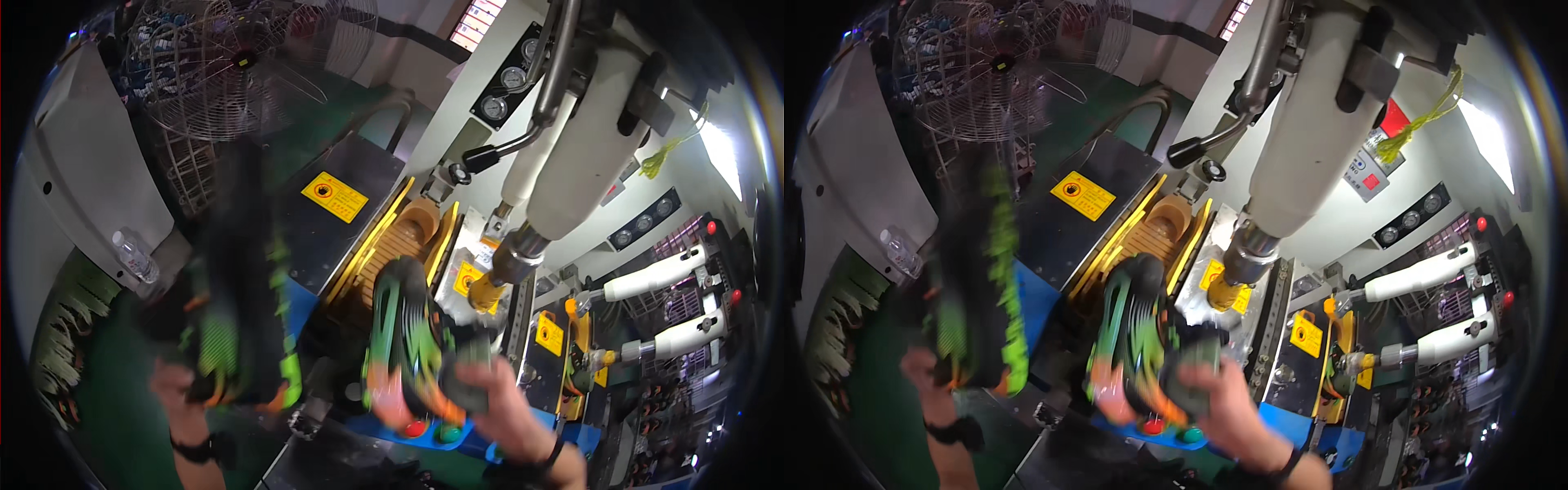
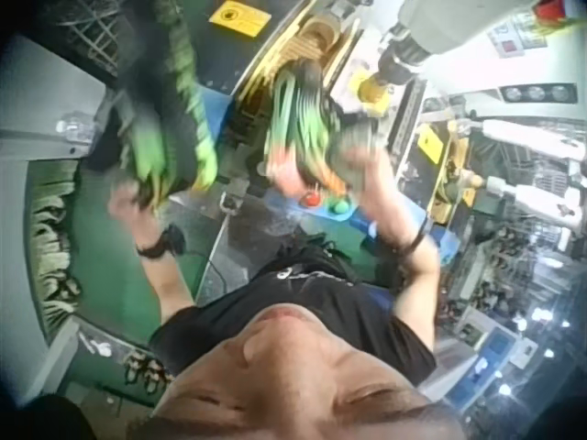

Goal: Operating machinery to assemble and process athletic shoes in a factory setting.

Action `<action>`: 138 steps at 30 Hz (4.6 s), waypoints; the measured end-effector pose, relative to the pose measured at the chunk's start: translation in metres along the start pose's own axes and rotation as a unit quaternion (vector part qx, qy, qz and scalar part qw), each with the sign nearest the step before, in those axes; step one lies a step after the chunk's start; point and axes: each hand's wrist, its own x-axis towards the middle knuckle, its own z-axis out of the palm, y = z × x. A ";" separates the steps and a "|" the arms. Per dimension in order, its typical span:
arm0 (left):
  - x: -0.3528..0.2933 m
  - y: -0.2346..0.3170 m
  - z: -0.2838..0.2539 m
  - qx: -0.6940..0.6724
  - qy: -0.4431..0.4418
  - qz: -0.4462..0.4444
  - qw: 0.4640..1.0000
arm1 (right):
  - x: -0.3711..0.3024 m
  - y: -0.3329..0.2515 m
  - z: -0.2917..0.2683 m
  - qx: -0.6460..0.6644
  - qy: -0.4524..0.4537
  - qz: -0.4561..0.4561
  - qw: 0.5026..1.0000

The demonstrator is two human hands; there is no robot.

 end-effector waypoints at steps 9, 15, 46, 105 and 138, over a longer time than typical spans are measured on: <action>-0.225 0.049 -0.162 0.669 0.209 0.083 0.708 | 0.219 -0.073 0.066 -0.231 0.159 -0.083 0.956; -0.276 0.003 -0.163 0.035 0.402 -0.288 0.868 | 0.211 -0.051 0.082 -0.201 0.191 -0.116 0.954; -0.094 -0.119 0.015 0.500 -0.052 0.341 0.794 | 0.085 0.056 0.119 -0.504 -0.114 -0.530 0.672; -0.706 0.084 -0.259 -0.039 0.708 0.308 0.634 | -0.235 0.363 0.064 -0.611 -0.515 -0.295 0.524; -0.739 0.120 -0.303 -0.092 0.732 0.197 0.646 | -0.235 0.473 0.218 -0.493 -0.438 0.230 0.716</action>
